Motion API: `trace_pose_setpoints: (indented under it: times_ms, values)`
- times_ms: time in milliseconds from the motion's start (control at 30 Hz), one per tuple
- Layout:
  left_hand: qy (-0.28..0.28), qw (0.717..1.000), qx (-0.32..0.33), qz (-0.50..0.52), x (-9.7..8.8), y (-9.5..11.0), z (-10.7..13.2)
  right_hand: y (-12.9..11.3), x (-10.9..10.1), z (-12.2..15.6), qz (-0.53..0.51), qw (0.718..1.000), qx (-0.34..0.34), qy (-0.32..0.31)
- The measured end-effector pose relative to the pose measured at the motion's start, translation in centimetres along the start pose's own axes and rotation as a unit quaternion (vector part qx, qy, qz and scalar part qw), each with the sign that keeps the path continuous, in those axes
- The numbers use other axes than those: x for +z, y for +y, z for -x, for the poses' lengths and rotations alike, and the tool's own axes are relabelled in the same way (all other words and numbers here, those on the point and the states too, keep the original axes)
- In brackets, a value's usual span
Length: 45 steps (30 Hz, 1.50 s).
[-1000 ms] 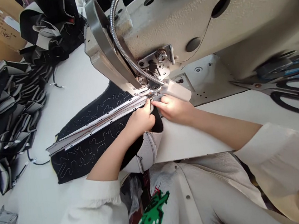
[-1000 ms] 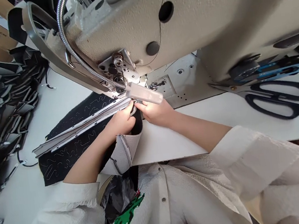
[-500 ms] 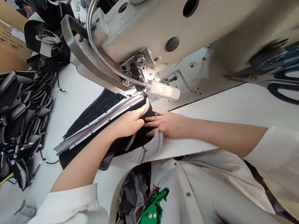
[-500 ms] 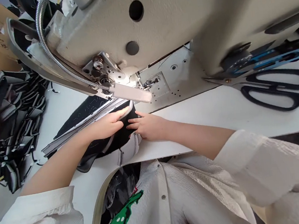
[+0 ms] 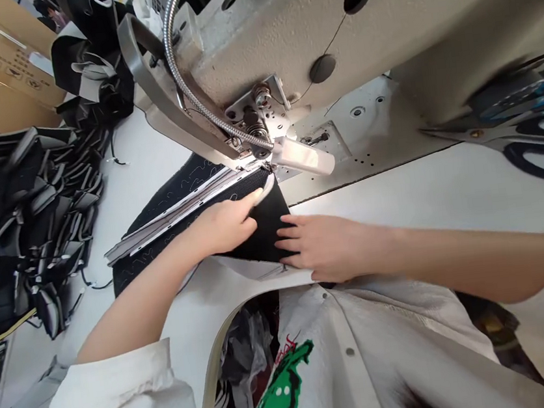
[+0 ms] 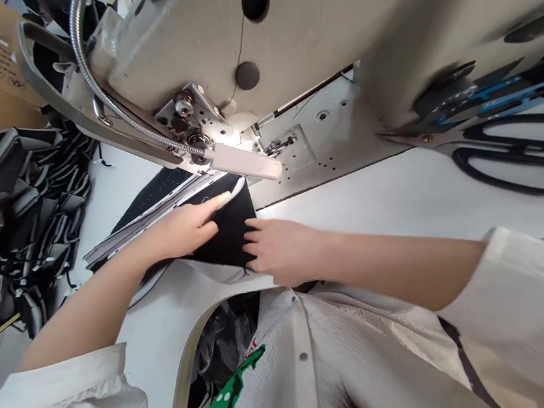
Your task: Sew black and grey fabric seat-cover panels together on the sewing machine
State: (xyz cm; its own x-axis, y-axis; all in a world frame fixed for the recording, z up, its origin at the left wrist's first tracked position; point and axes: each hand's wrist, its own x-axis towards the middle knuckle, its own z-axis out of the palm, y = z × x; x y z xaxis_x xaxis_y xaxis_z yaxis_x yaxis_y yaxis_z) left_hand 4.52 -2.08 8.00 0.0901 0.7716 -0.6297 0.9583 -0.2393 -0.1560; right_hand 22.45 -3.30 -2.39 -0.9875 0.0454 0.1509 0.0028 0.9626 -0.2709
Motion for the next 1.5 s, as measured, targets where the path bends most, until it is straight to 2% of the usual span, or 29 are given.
trace_pose_setpoints:
  times_ms: [133, 200, 300, 400, 667, 867, 1033, 1233, 1333, 1433, 1500]
  values:
    - [0.008, 0.999, 0.029, 0.014, 0.6, 0.5, -0.6, -2.7, 2.8, -2.9, 0.065, 0.993, 0.093, 0.028]
    - [0.011, 0.999, 0.028, -0.013, 1.7, 1.1, -0.9, -2.8, 3.8, -3.4, 0.066, 0.992, 0.086, 0.056]
    - [0.016, 1.0, 0.022, -0.015, 3.0, 1.4, -1.0, -2.1, 4.4, -2.7, 0.064, 0.991, 0.065, 0.098]
    - [0.018, 1.0, 0.021, 0.003, 3.1, 1.0, -1.0, -1.2, 4.5, -1.8, 0.071, 0.989, 0.06, 0.115]
    - [0.046, 0.999, 0.001, -0.016, 1.9, 1.1, -2.9, 1.8, 3.5, -1.0, 0.093, 0.985, 0.044, 0.138]
    - [-0.007, 0.999, 0.028, -0.045, 0.8, 0.8, -2.7, 1.5, 2.9, -2.0, 0.128, 0.978, 0.111, 0.12]
    - [0.044, 0.998, 0.018, -0.037, 1.1, 0.4, -3.6, 1.7, 3.1, -3.9, 0.107, 0.978, 0.161, 0.076]
    - [0.125, 0.991, 0.042, 0.036, 2.5, 0.0, -5.2, 2.7, 3.5, -4.8, 0.09, 0.971, 0.191, 0.114]
    - [0.167, 0.985, 0.043, 0.026, 3.0, -0.2, -5.5, 2.8, 3.4, -5.0, 0.079, 0.971, 0.196, 0.114]
    - [0.202, 0.972, 0.112, -0.037, 2.9, -1.2, -5.2, 2.4, 3.3, -4.4, 0.072, 0.969, 0.198, 0.128]
    - [0.194, 0.968, 0.15, -0.051, 2.6, -2.3, -4.9, 1.9, 3.3, -3.7, 0.073, 0.969, 0.194, 0.133]
